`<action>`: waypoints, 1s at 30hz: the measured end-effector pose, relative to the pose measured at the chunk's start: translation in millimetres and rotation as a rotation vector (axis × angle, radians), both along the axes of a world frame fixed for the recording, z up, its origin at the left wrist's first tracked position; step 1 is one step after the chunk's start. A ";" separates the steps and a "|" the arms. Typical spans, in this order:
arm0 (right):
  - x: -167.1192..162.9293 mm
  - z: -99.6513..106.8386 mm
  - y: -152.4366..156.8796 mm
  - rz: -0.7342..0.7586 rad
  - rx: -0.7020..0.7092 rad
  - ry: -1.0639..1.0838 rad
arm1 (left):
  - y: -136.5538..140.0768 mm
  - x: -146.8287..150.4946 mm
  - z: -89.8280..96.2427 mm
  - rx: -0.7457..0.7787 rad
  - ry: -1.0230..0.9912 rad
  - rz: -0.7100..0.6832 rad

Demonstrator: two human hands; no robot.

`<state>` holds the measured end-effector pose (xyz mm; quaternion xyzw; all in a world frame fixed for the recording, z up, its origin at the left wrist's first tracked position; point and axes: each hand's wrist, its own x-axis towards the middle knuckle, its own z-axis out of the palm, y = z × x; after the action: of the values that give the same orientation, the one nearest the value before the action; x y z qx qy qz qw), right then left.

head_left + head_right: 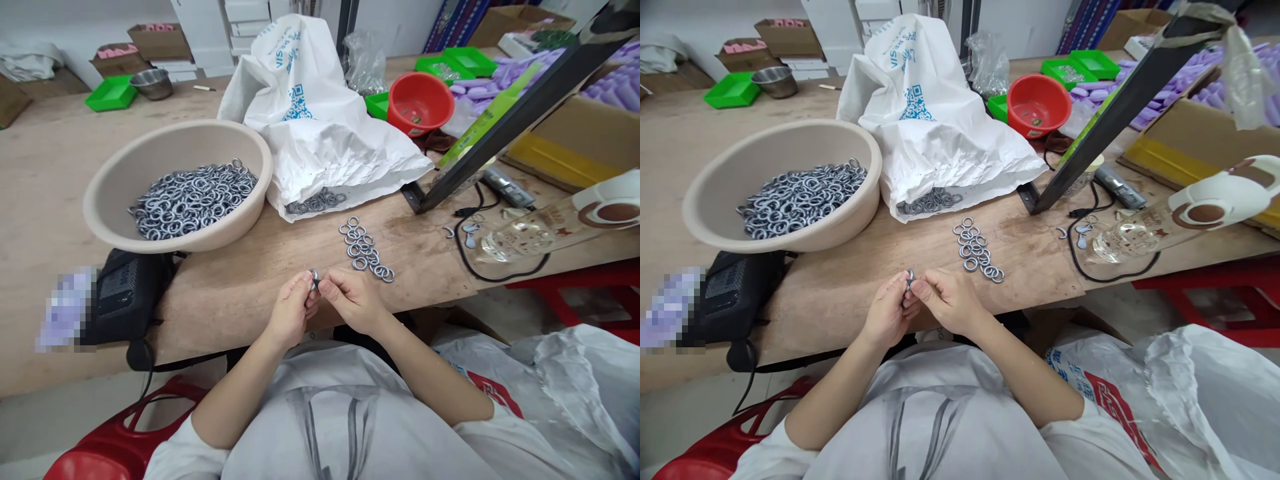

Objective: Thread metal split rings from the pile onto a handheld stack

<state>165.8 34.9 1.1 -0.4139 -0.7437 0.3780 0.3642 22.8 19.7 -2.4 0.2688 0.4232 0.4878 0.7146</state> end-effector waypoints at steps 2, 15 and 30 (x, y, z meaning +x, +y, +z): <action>-0.7 -2.6 2.2 0.020 -0.050 0.017 | -3.4 0.0 -1.1 0.019 0.015 -0.037; 45.0 -9.4 83.8 -0.544 0.018 -0.442 | 44.4 -86.5 76.4 0.557 0.707 0.324; 20.8 -6.1 85.3 -0.283 -0.079 -0.325 | 49.1 -69.2 38.3 1.007 1.429 0.228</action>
<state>186.6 120.2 -5.0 -0.5836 -0.7117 0.2806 0.2725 -46.4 68.8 35.9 0.7489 0.5278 0.4001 0.0226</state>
